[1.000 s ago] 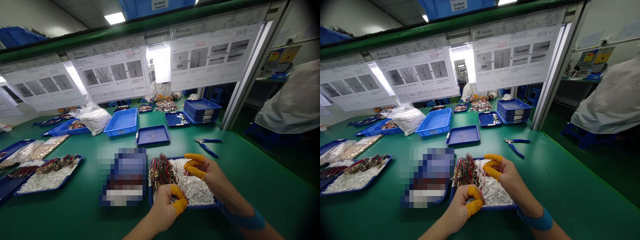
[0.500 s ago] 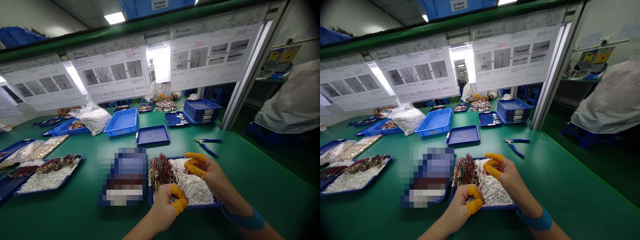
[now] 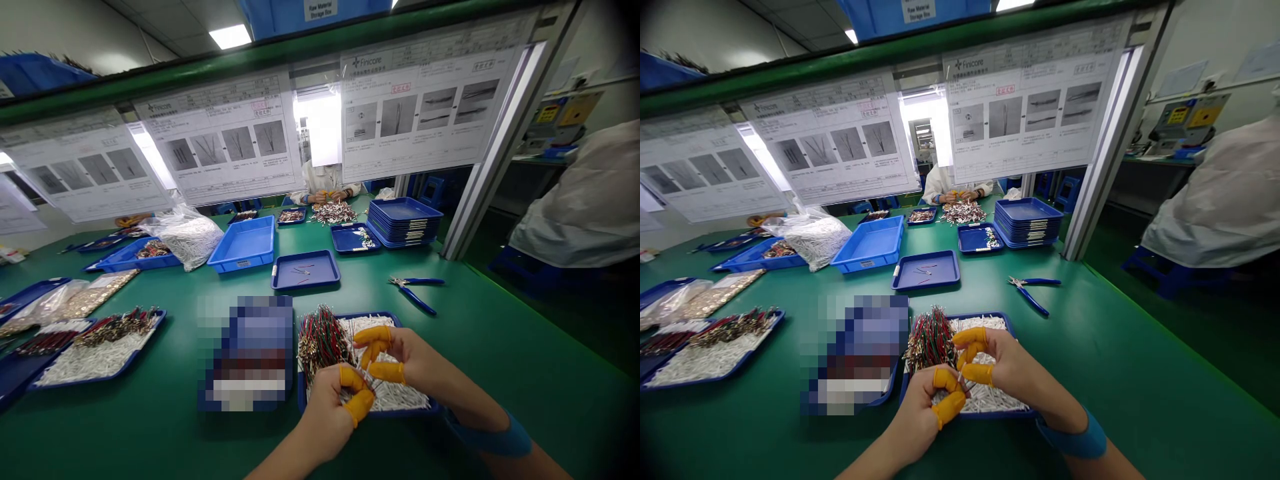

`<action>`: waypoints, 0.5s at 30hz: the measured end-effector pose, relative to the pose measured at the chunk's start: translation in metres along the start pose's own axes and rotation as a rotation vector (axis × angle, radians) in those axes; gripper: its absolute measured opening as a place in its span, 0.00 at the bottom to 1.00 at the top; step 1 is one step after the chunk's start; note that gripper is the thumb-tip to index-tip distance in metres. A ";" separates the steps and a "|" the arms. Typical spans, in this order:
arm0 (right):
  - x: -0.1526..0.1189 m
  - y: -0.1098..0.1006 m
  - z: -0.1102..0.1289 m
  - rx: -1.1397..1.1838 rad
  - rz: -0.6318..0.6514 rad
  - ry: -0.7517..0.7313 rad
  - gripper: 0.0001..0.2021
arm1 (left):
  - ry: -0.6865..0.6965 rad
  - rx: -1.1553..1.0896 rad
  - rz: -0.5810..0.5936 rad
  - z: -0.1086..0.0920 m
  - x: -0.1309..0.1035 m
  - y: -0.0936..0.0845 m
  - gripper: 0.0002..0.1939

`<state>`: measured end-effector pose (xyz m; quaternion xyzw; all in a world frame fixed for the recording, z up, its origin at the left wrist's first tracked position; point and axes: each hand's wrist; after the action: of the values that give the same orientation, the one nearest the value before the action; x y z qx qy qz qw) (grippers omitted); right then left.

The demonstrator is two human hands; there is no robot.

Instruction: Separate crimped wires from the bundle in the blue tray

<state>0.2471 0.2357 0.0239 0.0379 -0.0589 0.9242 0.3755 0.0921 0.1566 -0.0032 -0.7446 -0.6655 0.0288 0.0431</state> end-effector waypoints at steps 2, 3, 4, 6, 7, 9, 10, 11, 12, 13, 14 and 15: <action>-0.001 0.000 0.006 0.010 0.024 0.002 0.19 | 0.035 0.030 -0.037 0.000 0.000 -0.001 0.03; -0.002 0.000 0.008 0.042 0.016 0.015 0.19 | 0.048 0.038 -0.056 0.000 0.000 -0.001 0.04; -0.002 0.001 0.010 0.080 -0.004 0.029 0.19 | 0.060 0.040 -0.071 0.000 0.000 -0.002 0.04; -0.001 0.004 0.011 0.157 -0.040 0.053 0.17 | 0.077 0.026 -0.096 0.000 -0.001 -0.002 0.05; -0.001 0.006 0.010 0.183 -0.051 0.056 0.15 | 0.081 0.013 -0.106 0.000 -0.001 -0.002 0.06; 0.000 0.010 0.007 0.197 -0.042 0.035 0.12 | 0.081 -0.016 -0.131 0.000 -0.001 -0.002 0.06; 0.001 0.012 0.005 0.200 -0.017 0.016 0.11 | 0.081 -0.027 -0.148 0.000 -0.001 -0.001 0.07; 0.001 0.014 0.004 0.209 0.013 0.002 0.10 | 0.078 -0.038 -0.165 0.000 -0.001 -0.001 0.07; 0.001 0.015 0.003 0.222 0.036 -0.002 0.09 | 0.075 -0.050 -0.176 0.000 0.000 -0.001 0.07; 0.001 0.016 0.002 0.237 0.043 0.008 0.09 | 0.070 -0.066 -0.182 0.000 0.000 -0.001 0.08; 0.001 0.016 0.002 0.250 0.032 0.026 0.10 | 0.065 -0.084 -0.182 0.000 0.000 -0.001 0.08; 0.001 0.016 0.002 0.251 0.006 0.044 0.12 | 0.060 -0.104 -0.178 0.000 0.000 -0.001 0.08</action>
<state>0.2352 0.2247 0.0244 0.0639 0.0653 0.9260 0.3663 0.0910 0.1571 -0.0027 -0.6842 -0.7281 -0.0320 0.0266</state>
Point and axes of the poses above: each hand's wrist, its own x-axis towards the middle knuckle, its own y-axis out of the palm, z = x × y, and after that the axes turned 4 degrees about -y, right-handed
